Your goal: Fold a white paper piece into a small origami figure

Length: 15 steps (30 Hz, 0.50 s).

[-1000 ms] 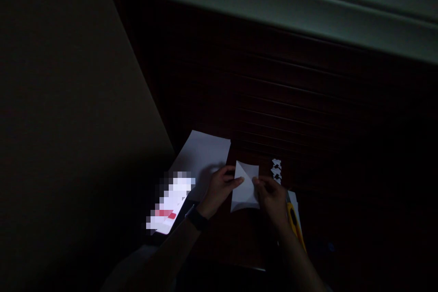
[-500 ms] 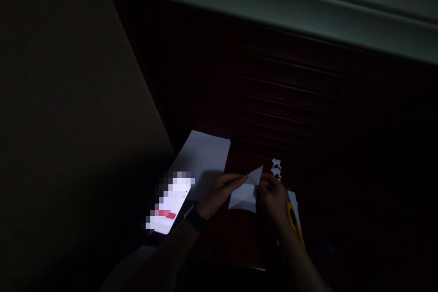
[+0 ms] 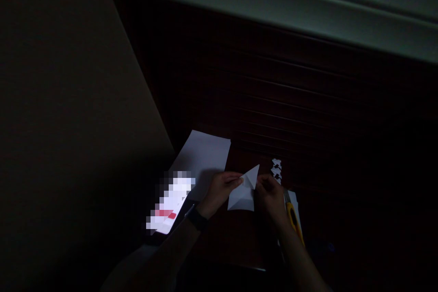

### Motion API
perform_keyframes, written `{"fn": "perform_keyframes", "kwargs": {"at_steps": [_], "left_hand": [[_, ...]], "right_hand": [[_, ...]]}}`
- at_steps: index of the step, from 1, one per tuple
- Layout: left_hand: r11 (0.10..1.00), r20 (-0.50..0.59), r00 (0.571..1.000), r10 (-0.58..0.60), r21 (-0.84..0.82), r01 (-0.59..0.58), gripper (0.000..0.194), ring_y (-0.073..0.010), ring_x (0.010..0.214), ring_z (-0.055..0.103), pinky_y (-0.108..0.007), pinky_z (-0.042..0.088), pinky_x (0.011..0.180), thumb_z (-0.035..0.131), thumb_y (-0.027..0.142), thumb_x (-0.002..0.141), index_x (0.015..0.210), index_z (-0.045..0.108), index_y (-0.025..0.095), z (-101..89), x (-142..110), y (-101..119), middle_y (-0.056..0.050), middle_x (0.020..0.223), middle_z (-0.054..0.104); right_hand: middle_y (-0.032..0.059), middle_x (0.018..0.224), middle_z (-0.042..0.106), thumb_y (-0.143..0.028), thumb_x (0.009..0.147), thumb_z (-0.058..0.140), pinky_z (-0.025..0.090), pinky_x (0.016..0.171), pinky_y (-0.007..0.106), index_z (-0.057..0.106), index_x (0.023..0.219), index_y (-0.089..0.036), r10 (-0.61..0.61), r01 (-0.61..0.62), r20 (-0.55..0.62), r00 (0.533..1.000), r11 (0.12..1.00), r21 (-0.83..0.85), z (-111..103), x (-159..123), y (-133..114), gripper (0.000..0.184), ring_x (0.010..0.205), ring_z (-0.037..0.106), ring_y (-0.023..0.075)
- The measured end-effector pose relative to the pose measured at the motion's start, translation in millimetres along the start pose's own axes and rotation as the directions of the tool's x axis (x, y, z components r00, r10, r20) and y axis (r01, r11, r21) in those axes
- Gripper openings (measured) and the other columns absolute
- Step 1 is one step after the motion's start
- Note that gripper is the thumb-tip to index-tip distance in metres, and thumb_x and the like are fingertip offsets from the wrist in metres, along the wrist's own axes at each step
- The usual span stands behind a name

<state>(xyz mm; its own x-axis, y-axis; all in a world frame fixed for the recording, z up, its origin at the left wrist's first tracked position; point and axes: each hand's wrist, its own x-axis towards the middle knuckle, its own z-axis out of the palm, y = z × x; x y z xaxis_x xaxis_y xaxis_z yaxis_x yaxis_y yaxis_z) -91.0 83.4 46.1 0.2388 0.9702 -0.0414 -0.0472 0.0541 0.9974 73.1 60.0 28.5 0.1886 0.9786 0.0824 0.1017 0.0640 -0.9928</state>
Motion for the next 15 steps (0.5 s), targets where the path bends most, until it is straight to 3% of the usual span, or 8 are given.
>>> {"fn": "perform_keyframes", "kwargs": {"at_steps": [5,10,15], "left_hand": [[1.0,-0.022,1.0,-0.001,0.02,0.001,0.026,-0.02,0.082,0.063,-0.029,0.048,0.073,0.06,0.033,0.072,0.088,0.067,0.014,0.4,-1,1,-0.009,0.09,0.068],[0.998,0.002,1.0,-0.005,0.059,0.004,0.028,-0.0209,0.083,0.062,-0.031,0.047,0.074,0.058,0.036,0.073,0.088,0.067,0.014,-0.8,-1,1,-0.009,0.09,0.068],[0.991,0.015,0.999,0.031,0.127,-0.033,0.029,-0.0209,0.082,0.061,-0.029,0.046,0.071,0.055,0.038,0.075,0.089,0.067,0.015,-2.2,-1,-2,-0.006,0.088,0.069]], "right_hand": [[0.0032,0.078,0.063,-0.039,0.08,0.047,0.041,0.059,0.025,0.063,0.087,-0.018,0.054,-0.056,0.055,0.997,0.998,0.034,4,-4,-6,0.027,0.07,0.055,0.0175],[0.001,0.067,0.06,-0.04,0.076,0.055,0.039,0.055,0.023,0.065,0.077,-0.017,0.055,-0.053,0.063,0.996,0.998,-0.03,8,-6,-8,0.025,0.063,0.052,0.0155],[0.0018,0.069,0.06,-0.041,0.077,0.053,0.039,0.053,0.023,0.065,0.079,-0.018,0.059,-0.05,0.113,0.992,0.995,-0.081,5,-6,-11,0.027,0.063,0.051,0.0155]]}}
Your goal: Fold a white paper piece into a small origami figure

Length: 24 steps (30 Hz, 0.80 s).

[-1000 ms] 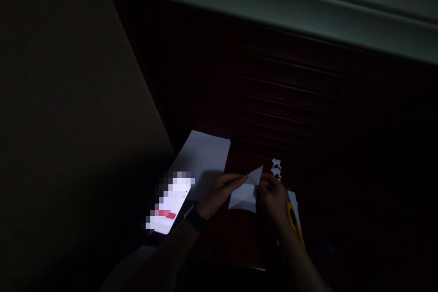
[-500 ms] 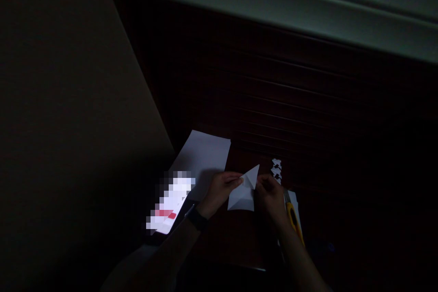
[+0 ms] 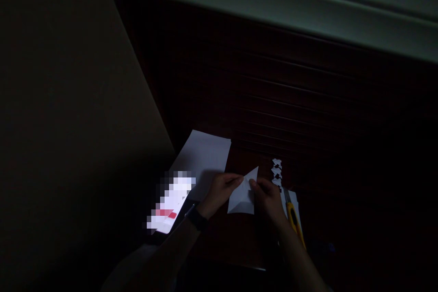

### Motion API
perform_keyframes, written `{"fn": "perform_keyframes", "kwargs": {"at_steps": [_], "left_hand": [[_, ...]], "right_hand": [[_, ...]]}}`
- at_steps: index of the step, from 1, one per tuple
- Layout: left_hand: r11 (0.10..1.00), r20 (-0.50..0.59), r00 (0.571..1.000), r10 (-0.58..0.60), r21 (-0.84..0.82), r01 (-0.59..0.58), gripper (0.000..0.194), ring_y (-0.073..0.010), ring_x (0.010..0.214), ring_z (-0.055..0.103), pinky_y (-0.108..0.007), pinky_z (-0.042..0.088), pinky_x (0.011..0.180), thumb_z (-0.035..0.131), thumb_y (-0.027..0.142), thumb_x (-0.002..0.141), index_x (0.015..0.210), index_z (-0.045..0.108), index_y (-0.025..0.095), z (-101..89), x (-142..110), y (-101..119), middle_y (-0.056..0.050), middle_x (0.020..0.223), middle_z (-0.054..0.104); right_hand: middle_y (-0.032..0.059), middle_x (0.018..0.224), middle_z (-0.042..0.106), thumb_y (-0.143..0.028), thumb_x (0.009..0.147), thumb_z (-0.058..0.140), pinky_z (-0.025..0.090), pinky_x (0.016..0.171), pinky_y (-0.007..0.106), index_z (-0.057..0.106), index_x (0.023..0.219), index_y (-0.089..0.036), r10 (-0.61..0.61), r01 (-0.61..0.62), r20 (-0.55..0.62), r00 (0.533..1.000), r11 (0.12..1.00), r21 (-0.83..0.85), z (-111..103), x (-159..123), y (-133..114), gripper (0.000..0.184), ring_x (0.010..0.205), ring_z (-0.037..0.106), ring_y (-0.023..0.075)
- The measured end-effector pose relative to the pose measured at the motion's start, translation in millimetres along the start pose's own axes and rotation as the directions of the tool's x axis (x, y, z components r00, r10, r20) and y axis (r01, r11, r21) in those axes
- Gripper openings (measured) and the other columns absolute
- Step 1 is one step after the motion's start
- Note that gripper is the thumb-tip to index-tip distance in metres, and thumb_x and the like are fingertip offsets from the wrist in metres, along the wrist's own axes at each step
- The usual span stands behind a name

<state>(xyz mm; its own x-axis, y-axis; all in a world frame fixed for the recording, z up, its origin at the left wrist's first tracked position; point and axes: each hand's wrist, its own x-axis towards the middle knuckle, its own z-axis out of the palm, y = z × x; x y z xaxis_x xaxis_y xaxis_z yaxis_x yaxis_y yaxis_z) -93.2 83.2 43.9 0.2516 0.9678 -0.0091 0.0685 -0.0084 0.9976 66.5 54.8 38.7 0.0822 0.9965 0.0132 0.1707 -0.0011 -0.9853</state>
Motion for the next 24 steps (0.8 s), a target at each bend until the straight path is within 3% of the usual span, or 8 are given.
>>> {"fn": "perform_keyframes", "kwargs": {"at_steps": [5,11,17,24], "left_hand": [[0.999,0.028,0.999,-0.017,0.049,0.015,0.028,-0.0183,0.071,0.06,-0.025,0.045,0.059,0.051,0.037,0.077,0.083,0.068,0.015,1.2,-0.1,4.4,-0.005,0.078,0.069],[0.997,0.002,1.0,0.03,0.069,-0.031,0.026,-0.0183,0.073,0.061,-0.026,0.046,0.063,0.051,0.035,0.077,0.081,0.068,0.015,2.5,-0.5,8.0,-0.005,0.079,0.068],[1.0,0.061,0.998,0.015,0.019,-0.016,0.024,-0.0189,0.081,0.061,-0.027,0.046,0.072,0.054,0.032,0.076,0.087,0.066,0.015,4.4,-0.9,3.5,-0.007,0.087,0.068],[1.0,0.063,0.998,-0.016,0.005,0.015,0.023,-0.0189,0.077,0.062,-0.027,0.047,0.067,0.057,0.033,0.073,0.082,0.066,0.014,5.4,-0.9,1.3,-0.006,0.08,0.068]], "right_hand": [[0.0026,0.069,0.061,-0.043,0.077,0.053,0.04,0.053,0.023,0.065,0.078,-0.017,-0.01,0.011,0.025,1.0,1.0,-0.025,-3.3,-0.8,-6.5,0.028,0.064,0.052,0.0164],[0.0005,0.068,0.06,-0.04,0.079,0.052,0.039,0.058,0.023,0.065,0.074,-0.018,-0.044,0.046,0.065,0.997,0.999,-0.028,-1.9,-1.2,-8.5,0.026,0.065,0.052,0.0153],[0.001,0.069,0.06,-0.042,0.078,0.052,0.039,0.057,0.023,0.066,0.075,-0.017,-0.022,0.022,-0.004,1.0,1.0,-0.021,-3.0,1.3,-2.6,0.029,0.066,0.052,0.0157],[0.001,0.067,0.061,-0.044,0.076,0.053,0.038,0.053,0.024,0.069,0.075,-0.018,-0.003,0.002,-0.053,0.999,1.0,-0.011,0.0,0.6,-1.7,0.03,0.063,0.053,0.0159]]}}
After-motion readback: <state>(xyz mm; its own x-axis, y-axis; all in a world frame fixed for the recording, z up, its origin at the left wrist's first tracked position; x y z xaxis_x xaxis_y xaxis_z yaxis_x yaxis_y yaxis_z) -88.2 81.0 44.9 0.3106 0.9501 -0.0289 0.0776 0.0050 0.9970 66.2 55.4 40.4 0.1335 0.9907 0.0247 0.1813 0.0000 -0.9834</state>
